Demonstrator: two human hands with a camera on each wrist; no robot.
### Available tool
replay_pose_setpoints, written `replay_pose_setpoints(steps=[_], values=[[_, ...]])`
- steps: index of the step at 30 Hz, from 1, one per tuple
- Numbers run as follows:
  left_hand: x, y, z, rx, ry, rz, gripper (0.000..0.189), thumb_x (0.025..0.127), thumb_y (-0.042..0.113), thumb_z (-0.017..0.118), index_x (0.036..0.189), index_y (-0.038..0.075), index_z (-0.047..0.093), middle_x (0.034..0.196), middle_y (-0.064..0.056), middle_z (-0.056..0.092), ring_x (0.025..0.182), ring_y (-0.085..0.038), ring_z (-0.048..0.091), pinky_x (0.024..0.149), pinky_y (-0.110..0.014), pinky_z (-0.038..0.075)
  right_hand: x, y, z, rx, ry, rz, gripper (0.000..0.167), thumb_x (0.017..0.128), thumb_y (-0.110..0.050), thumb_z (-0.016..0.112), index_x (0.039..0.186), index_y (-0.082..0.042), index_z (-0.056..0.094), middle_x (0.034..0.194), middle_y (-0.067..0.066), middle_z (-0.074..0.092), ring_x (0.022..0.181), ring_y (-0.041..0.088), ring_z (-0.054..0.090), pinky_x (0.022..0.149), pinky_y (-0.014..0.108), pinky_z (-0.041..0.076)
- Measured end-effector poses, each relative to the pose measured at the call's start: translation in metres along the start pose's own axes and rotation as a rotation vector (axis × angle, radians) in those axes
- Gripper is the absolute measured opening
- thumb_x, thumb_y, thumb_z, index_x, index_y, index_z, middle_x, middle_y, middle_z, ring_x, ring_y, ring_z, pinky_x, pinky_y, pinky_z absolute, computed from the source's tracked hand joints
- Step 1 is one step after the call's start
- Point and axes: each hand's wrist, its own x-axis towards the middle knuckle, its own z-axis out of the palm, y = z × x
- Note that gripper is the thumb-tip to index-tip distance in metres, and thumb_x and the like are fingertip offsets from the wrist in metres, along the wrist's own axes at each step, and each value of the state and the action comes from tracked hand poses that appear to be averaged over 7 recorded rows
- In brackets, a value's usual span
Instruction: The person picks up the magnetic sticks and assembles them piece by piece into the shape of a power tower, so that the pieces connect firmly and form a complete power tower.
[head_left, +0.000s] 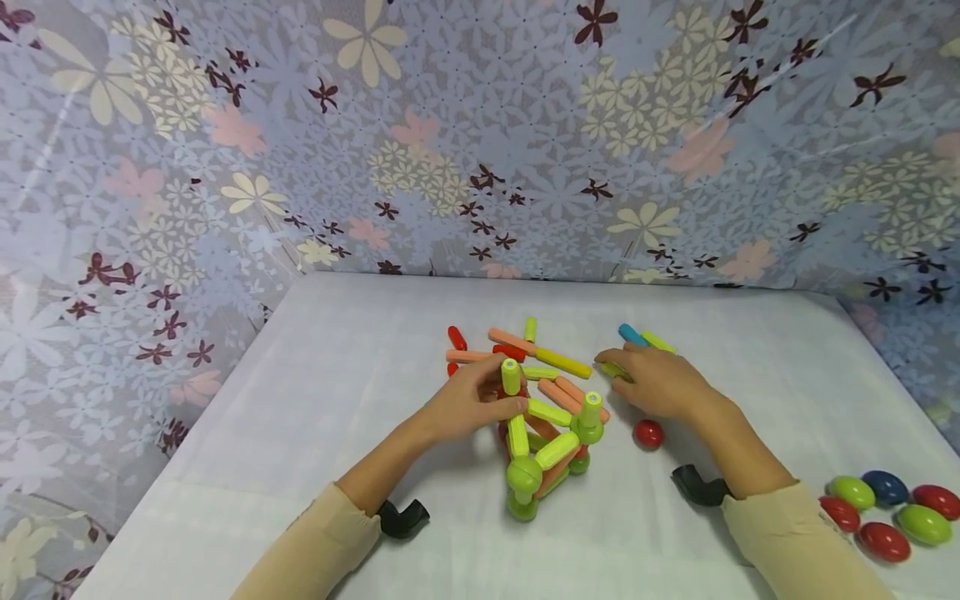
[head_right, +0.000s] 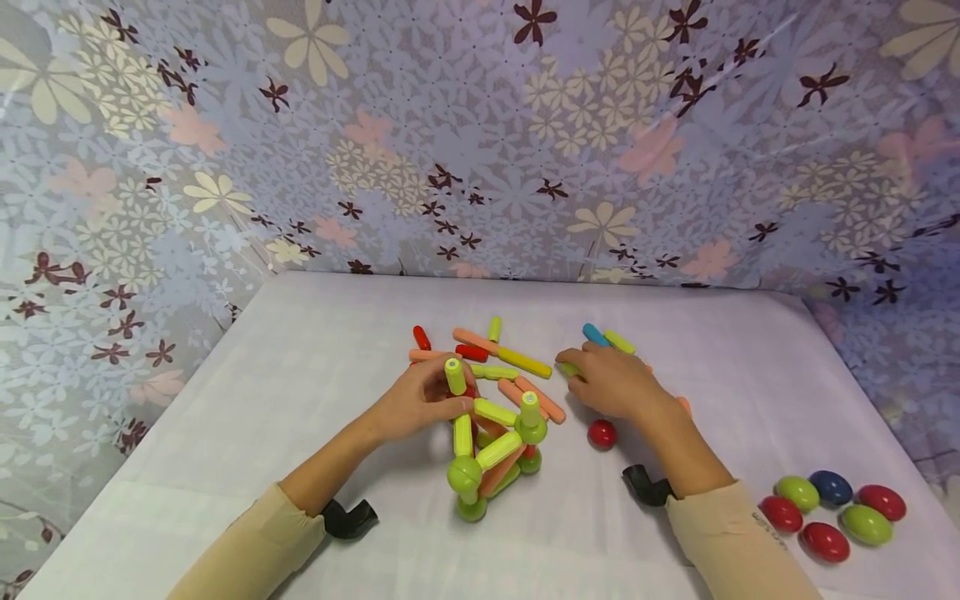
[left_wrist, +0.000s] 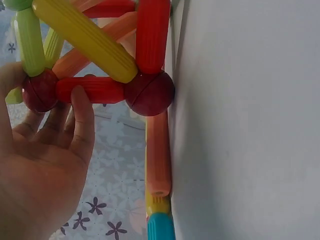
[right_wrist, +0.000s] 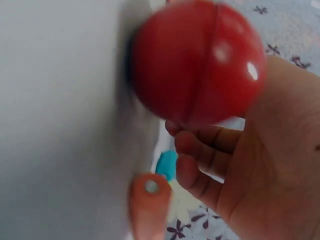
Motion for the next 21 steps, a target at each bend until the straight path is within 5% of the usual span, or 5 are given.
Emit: replay_pose_setpoints(steps=[5,9,12,18,21], values=[[0.000,-0.002,-0.002,0.002,0.016,0.003,0.028,0.090,0.030,0.068,0.110,0.014,0.059,0.104,0.000,0.061,0.098,-0.014,0.061,0.084,-0.031,0.052,-0.006,0.006,-0.019,0.108,0.029,0.046,0.032,0.095,-0.020,0.054,0.126,-0.017,0.061,0.114,0.013,0.061,0.098,0.031,0.058,0.075,0.049,0.048],[-0.001,-0.002,-0.002,0.021,0.027,-0.003,0.034,0.089,0.032,0.069,0.115,0.012,0.059,0.104,0.001,0.062,0.100,-0.014,0.060,0.084,-0.030,0.052,-0.019,-0.006,-0.047,0.414,0.121,0.018,0.031,0.096,-0.023,0.059,0.125,-0.020,0.050,0.097,0.004,0.063,0.078,0.021,0.057,0.067,0.037,0.046],[-0.001,-0.002,-0.001,0.027,0.043,0.001,0.036,0.089,0.032,0.069,0.116,0.011,0.059,0.104,0.001,0.063,0.100,-0.014,0.060,0.083,-0.030,0.052,-0.040,-0.038,-0.071,0.591,0.253,-0.097,0.040,0.094,-0.018,0.064,0.129,-0.023,0.045,0.097,0.000,0.066,0.075,0.018,0.058,0.065,0.031,0.048],[0.001,-0.007,0.000,-0.001,0.065,0.015,0.039,0.089,0.031,0.069,0.119,0.007,0.060,0.107,0.001,0.063,0.102,-0.015,0.060,0.082,-0.031,0.053,-0.077,-0.117,-0.081,0.445,0.384,-0.476,0.046,0.085,-0.010,0.074,0.127,-0.023,0.058,0.069,-0.017,0.053,0.051,-0.001,0.046,0.048,0.015,0.038],[0.001,-0.009,0.000,-0.021,0.066,0.032,0.033,0.090,0.028,0.069,0.115,0.008,0.061,0.107,0.000,0.062,0.102,-0.016,0.061,0.081,-0.032,0.054,-0.077,-0.138,-0.068,0.290,0.356,-0.539,0.038,0.084,-0.019,0.076,0.119,-0.024,0.063,0.074,-0.022,0.055,0.051,-0.008,0.040,0.047,0.011,0.034]])
